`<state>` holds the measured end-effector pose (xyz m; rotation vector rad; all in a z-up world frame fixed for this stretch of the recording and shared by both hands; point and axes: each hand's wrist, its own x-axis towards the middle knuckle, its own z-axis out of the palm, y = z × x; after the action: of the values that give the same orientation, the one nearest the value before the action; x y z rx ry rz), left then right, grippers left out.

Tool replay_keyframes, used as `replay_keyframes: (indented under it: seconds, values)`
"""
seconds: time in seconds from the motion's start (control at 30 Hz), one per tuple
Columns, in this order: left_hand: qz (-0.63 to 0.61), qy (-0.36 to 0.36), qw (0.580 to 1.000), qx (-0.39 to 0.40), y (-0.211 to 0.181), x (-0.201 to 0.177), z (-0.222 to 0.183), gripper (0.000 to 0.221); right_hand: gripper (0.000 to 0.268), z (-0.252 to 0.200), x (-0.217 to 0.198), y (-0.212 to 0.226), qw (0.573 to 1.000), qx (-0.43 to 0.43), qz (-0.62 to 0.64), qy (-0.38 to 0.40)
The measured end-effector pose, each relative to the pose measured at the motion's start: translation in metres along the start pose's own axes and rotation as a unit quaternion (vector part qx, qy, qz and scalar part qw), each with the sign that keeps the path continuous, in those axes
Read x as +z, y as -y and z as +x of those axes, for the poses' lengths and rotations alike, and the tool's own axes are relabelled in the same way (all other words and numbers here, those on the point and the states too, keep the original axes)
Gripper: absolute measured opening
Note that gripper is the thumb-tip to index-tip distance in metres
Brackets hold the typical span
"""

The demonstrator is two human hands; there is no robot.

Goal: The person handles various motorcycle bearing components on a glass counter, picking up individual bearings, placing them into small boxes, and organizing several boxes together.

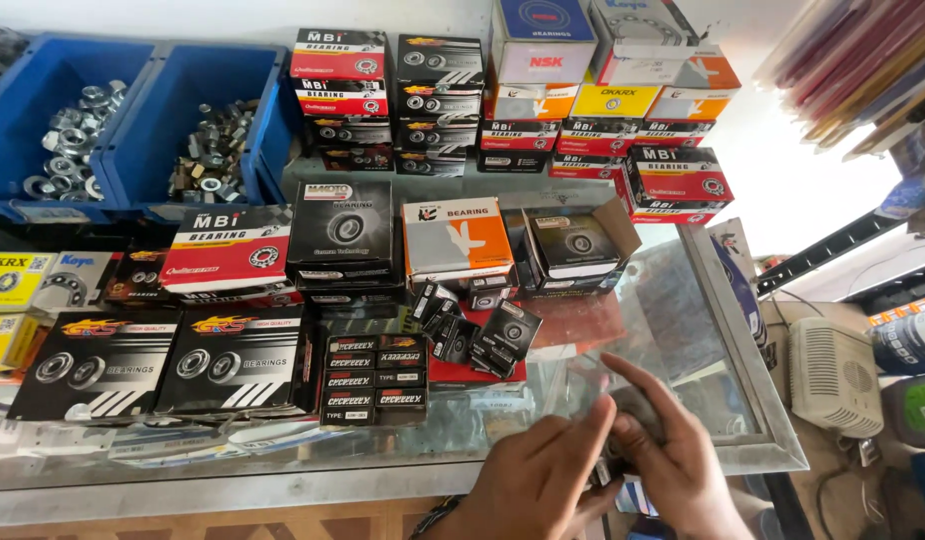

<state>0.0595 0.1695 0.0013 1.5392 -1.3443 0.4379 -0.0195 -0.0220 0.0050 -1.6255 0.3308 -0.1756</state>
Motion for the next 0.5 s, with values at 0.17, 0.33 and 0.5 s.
replay_keyframes:
  seconds: [0.17, 0.33, 0.5]
  values:
    - [0.043, -0.053, 0.998, 0.015, 0.002, -0.006, 0.004, 0.069, 0.052, 0.008, -0.020, -0.001, 0.999, 0.027, 0.003, -0.016]
    - [0.038, -0.058, 0.998, 0.003, 0.002, -0.020, 0.009, 0.050, 0.046, 0.019, -0.037, -0.004, 0.995, 0.043, -0.077, 0.041]
    - [0.120, -0.076, 0.988, -0.056, -0.032, -0.065, 0.031, 0.051, 0.043, 0.042, -0.032, 0.040, 0.934, -0.233, -0.271, 0.007]
